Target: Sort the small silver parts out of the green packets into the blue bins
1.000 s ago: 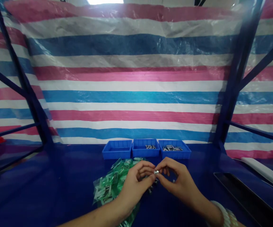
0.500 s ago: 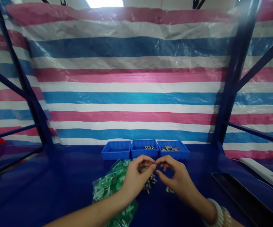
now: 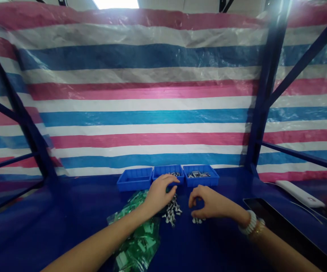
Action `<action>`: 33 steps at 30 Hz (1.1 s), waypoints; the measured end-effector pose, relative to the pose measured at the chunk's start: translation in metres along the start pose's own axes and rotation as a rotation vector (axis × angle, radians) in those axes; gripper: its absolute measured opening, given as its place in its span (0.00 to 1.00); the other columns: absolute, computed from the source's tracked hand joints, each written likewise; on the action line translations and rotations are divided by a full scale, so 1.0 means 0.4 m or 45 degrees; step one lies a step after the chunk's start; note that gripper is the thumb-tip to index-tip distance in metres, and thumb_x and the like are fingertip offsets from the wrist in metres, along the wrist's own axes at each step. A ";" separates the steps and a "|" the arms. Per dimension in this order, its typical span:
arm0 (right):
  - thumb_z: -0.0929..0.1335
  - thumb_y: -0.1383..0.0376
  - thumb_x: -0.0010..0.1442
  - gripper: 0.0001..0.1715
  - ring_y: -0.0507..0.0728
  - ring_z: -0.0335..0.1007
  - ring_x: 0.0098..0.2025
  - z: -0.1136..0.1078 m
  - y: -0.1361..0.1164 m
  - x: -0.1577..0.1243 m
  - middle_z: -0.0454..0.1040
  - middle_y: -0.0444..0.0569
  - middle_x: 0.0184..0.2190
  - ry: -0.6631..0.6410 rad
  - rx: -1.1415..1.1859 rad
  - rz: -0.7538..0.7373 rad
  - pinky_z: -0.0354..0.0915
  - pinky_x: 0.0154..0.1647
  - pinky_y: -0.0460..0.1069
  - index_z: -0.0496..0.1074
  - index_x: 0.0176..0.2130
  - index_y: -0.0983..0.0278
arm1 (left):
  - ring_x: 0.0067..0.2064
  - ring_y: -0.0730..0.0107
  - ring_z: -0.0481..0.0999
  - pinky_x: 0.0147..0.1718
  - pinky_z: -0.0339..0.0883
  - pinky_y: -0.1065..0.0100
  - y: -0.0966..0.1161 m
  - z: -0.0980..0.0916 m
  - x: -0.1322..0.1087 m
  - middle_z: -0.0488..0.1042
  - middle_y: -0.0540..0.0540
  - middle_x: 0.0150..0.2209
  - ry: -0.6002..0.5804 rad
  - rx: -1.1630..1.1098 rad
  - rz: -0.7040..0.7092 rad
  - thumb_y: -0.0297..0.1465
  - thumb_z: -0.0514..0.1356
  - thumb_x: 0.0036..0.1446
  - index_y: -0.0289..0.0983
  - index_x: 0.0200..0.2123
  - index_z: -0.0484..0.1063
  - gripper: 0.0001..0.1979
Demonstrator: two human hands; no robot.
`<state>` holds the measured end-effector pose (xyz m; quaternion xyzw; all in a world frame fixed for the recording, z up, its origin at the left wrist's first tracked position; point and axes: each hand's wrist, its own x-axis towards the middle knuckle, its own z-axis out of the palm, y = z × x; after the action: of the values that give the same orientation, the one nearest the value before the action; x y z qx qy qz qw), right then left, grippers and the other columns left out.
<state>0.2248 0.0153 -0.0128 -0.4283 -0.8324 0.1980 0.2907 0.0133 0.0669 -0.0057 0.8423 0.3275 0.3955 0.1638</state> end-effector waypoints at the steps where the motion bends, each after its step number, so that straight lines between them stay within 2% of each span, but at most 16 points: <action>1: 0.75 0.70 0.40 0.05 0.55 0.70 0.31 0.002 -0.002 -0.003 0.76 0.44 0.26 -0.032 -0.019 -0.005 0.64 0.37 0.50 0.77 0.23 0.63 | 0.48 0.59 0.73 0.51 0.62 0.58 0.013 -0.005 -0.025 0.77 0.44 0.44 -0.014 0.013 0.022 0.23 0.58 0.53 0.40 0.39 0.77 0.12; 4: 0.75 0.71 0.41 0.06 0.55 0.69 0.29 0.010 -0.005 -0.002 0.75 0.43 0.24 -0.050 -0.062 -0.014 0.61 0.45 0.54 0.75 0.19 0.64 | 0.47 0.61 0.74 0.49 0.64 0.59 0.048 -0.016 -0.081 0.77 0.44 0.43 -0.014 0.009 0.047 0.23 0.57 0.54 0.39 0.38 0.77 0.11; 6: 0.73 0.73 0.43 0.06 0.55 0.69 0.31 0.015 -0.010 0.005 0.75 0.44 0.25 -0.016 -0.083 -0.021 0.60 0.48 0.55 0.75 0.21 0.63 | 0.44 0.62 0.75 0.45 0.66 0.61 0.070 -0.017 -0.101 0.77 0.44 0.41 -0.006 -0.060 -0.018 0.24 0.56 0.55 0.39 0.37 0.76 0.10; 10: 0.70 0.73 0.50 0.06 0.55 0.70 0.37 0.019 -0.037 0.019 0.76 0.45 0.31 0.184 0.032 -0.131 0.63 0.44 0.52 0.75 0.29 0.63 | 0.36 0.65 0.76 0.34 0.68 0.67 0.103 -0.011 -0.113 0.76 0.45 0.33 -0.035 -0.485 -0.423 0.31 0.60 0.56 0.36 0.37 0.75 0.07; 13: 0.69 0.73 0.51 0.06 0.55 0.71 0.37 0.024 -0.063 0.019 0.75 0.46 0.32 0.324 0.215 -0.293 0.65 0.41 0.51 0.74 0.31 0.62 | 0.36 0.68 0.77 0.35 0.69 0.70 0.113 -0.003 -0.118 0.76 0.45 0.32 -0.092 -1.007 -0.761 0.37 0.63 0.55 0.34 0.38 0.74 0.12; 15: 0.70 0.73 0.50 0.07 0.54 0.70 0.36 0.029 -0.076 0.016 0.74 0.45 0.32 0.366 0.257 -0.344 0.65 0.41 0.51 0.73 0.31 0.62 | 0.36 0.70 0.77 0.37 0.69 0.71 0.112 0.001 -0.124 0.77 0.45 0.32 -0.104 -1.269 -0.894 0.37 0.66 0.52 0.33 0.37 0.74 0.14; 17: 0.69 0.73 0.50 0.08 0.55 0.70 0.37 0.034 -0.083 0.014 0.73 0.45 0.32 0.386 0.279 -0.357 0.65 0.41 0.51 0.73 0.31 0.61 | 0.35 0.71 0.78 0.38 0.69 0.73 0.108 0.004 -0.130 0.77 0.45 0.31 -0.069 -1.398 -0.939 0.35 0.70 0.47 0.32 0.35 0.75 0.14; 19: 0.69 0.72 0.51 0.07 0.55 0.70 0.37 0.037 -0.083 0.014 0.73 0.46 0.32 0.388 0.326 -0.307 0.65 0.40 0.51 0.73 0.33 0.62 | 0.35 0.73 0.78 0.39 0.69 0.73 0.105 0.002 -0.133 0.78 0.46 0.31 -0.002 -1.419 -0.911 0.32 0.71 0.45 0.32 0.34 0.75 0.14; 22: 0.68 0.66 0.55 0.03 0.53 0.68 0.31 0.044 -0.074 0.018 0.73 0.45 0.29 0.360 0.493 -0.075 0.64 0.34 0.49 0.73 0.32 0.64 | 0.37 0.72 0.77 0.39 0.69 0.73 0.108 -0.007 -0.129 0.79 0.46 0.34 0.117 -1.240 -0.753 0.28 0.71 0.44 0.34 0.34 0.76 0.12; 24: 0.66 0.61 0.59 0.11 0.52 0.66 0.28 0.051 -0.068 0.021 0.72 0.45 0.25 0.282 0.611 0.041 0.62 0.30 0.48 0.73 0.29 0.65 | 0.38 0.70 0.77 0.40 0.70 0.72 0.114 -0.012 -0.126 0.78 0.46 0.35 0.171 -1.084 -0.615 0.25 0.70 0.44 0.35 0.34 0.75 0.11; 28: 0.66 0.57 0.60 0.19 0.52 0.67 0.28 0.067 -0.070 0.023 0.73 0.45 0.23 0.142 0.735 0.071 0.62 0.30 0.47 0.73 0.24 0.66 | 0.39 0.66 0.77 0.41 0.72 0.67 0.130 -0.012 -0.128 0.76 0.47 0.35 0.214 -0.903 -0.406 0.23 0.66 0.46 0.37 0.34 0.75 0.09; 33: 0.69 0.58 0.57 0.14 0.53 0.68 0.28 0.076 -0.081 0.018 0.74 0.45 0.24 0.180 0.798 0.090 0.63 0.30 0.47 0.74 0.26 0.66 | 0.38 0.66 0.77 0.42 0.72 0.64 0.138 -0.002 -0.138 0.76 0.46 0.36 0.235 -0.789 -0.329 0.23 0.63 0.48 0.37 0.36 0.74 0.10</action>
<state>0.1821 0.0010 -0.0146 -0.3592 -0.6931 0.4244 0.4586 0.0099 -0.0112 -0.0064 0.6647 0.3091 0.5268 0.4303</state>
